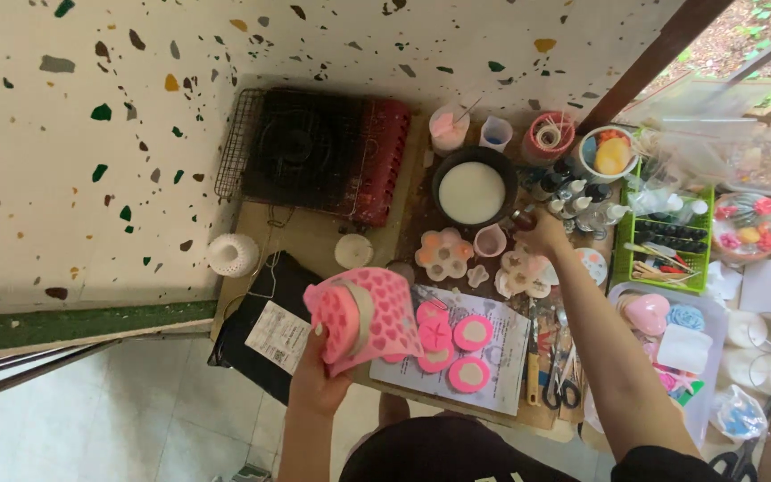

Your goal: Whipping and mixing pink candle wax in a cup using a spoon for decorative candle production.

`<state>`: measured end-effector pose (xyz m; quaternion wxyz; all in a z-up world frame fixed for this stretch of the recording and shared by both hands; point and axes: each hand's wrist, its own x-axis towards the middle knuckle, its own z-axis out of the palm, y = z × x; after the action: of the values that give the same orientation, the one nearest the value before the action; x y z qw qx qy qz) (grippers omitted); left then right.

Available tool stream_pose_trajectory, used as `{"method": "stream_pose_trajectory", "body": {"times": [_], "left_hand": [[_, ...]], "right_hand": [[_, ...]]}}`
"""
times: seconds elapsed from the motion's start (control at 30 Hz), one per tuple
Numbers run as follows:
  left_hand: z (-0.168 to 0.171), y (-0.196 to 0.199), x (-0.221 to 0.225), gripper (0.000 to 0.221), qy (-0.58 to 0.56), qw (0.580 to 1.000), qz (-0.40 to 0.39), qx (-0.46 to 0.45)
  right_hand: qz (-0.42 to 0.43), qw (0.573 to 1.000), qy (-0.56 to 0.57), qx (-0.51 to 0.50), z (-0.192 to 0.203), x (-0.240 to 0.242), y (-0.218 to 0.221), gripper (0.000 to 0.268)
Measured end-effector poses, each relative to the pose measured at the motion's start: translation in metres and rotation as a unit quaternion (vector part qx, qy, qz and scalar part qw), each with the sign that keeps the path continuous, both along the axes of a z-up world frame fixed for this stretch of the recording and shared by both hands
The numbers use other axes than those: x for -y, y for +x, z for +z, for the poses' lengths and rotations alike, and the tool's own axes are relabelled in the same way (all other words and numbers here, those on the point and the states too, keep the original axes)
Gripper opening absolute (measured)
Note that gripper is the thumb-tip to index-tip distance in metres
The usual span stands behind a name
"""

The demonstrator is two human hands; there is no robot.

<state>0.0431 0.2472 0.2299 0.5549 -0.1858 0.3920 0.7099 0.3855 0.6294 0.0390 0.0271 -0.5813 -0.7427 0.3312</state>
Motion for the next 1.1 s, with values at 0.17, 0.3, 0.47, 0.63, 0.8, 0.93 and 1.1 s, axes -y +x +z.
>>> {"method": "stream_pose_trajectory", "body": {"times": [0.17, 0.3, 0.47, 0.63, 0.8, 0.93, 1.1], "left_hand": [[-0.003, 0.017, 0.001, 0.054, 0.018, 0.997, -0.030, 0.064], [0.026, 0.046, -0.016, 0.057, 0.105, 0.989, -0.055, 0.087], [-0.021, 0.067, -0.012, 0.051, 0.138, 0.977, -0.083, 0.142], [-0.006, 0.102, -0.026, 0.055, 0.094, 0.980, -0.117, 0.133], [-0.016, 0.124, -0.027, 0.061, 0.121, 0.975, -0.163, 0.089], [0.044, 0.153, -0.042, 0.063, 0.180, 0.948, -0.249, -0.081], [0.096, 0.193, -0.057, 0.060, 0.141, 0.890, -0.351, -0.253]], "right_hand": [[-0.057, 0.976, 0.201, -0.056, 0.028, 0.046, 0.011, 0.074], [-0.157, 0.961, 0.088, -0.208, 0.110, 0.124, 0.005, 0.025], [-0.160, 0.749, -0.349, -0.539, 0.185, 0.222, 0.003, 0.051], [-0.168, 0.597, -0.458, -0.636, 0.248, 0.265, 0.018, 0.064], [-0.150, 0.553, -0.391, -0.721, 0.257, 0.282, 0.058, 0.064], [-0.218, 0.584, -0.323, -0.712, 0.293, 0.289, 0.078, 0.072], [-0.255, 0.634, -0.255, -0.684, 0.290, 0.308, 0.096, 0.080]]}}
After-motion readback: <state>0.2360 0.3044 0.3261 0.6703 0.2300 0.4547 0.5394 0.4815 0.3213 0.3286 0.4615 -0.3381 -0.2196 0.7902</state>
